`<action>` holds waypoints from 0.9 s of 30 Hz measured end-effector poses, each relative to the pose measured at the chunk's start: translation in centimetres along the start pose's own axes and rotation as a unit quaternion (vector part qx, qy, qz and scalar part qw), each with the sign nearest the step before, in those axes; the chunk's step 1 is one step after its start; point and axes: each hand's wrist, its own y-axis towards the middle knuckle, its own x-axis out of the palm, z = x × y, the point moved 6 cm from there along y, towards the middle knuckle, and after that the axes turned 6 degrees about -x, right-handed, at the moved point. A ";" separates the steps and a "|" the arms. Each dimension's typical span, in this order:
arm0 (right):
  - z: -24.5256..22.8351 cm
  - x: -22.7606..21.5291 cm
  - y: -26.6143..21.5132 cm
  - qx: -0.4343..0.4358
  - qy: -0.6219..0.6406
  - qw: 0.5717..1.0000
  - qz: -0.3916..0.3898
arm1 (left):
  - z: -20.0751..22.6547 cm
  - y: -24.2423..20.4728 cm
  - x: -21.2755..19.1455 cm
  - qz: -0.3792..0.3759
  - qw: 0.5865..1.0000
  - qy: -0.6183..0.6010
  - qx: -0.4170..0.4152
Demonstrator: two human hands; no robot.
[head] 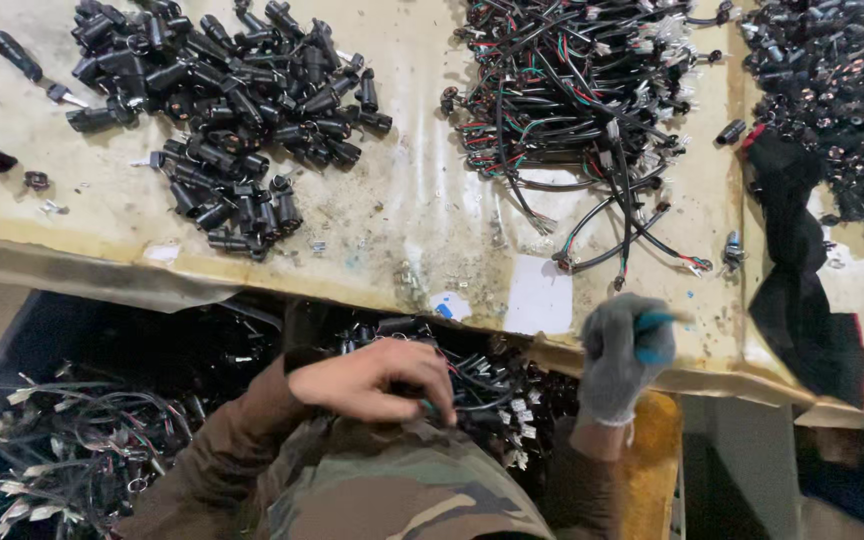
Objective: The person repeatedly picks up small black cylindrical electrical components with attached wires, uses pliers to cut the wires, and separates the parts. The cut components and wires are placed into separate piles on the table.
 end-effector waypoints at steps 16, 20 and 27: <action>12.5 -3.3 3.0 0.099 -0.218 0.971 0.005 | -15.1 7.3 -30.0 0.418 0.564 0.651 -0.288; 8.9 -7.3 6.5 0.074 0.205 0.958 0.188 | -19.6 5.8 -30.4 0.417 0.537 0.645 -0.348; -2.5 -3.1 6.2 -0.118 -0.041 0.984 -0.125 | -18.2 2.8 -18.4 0.349 0.649 0.615 -0.282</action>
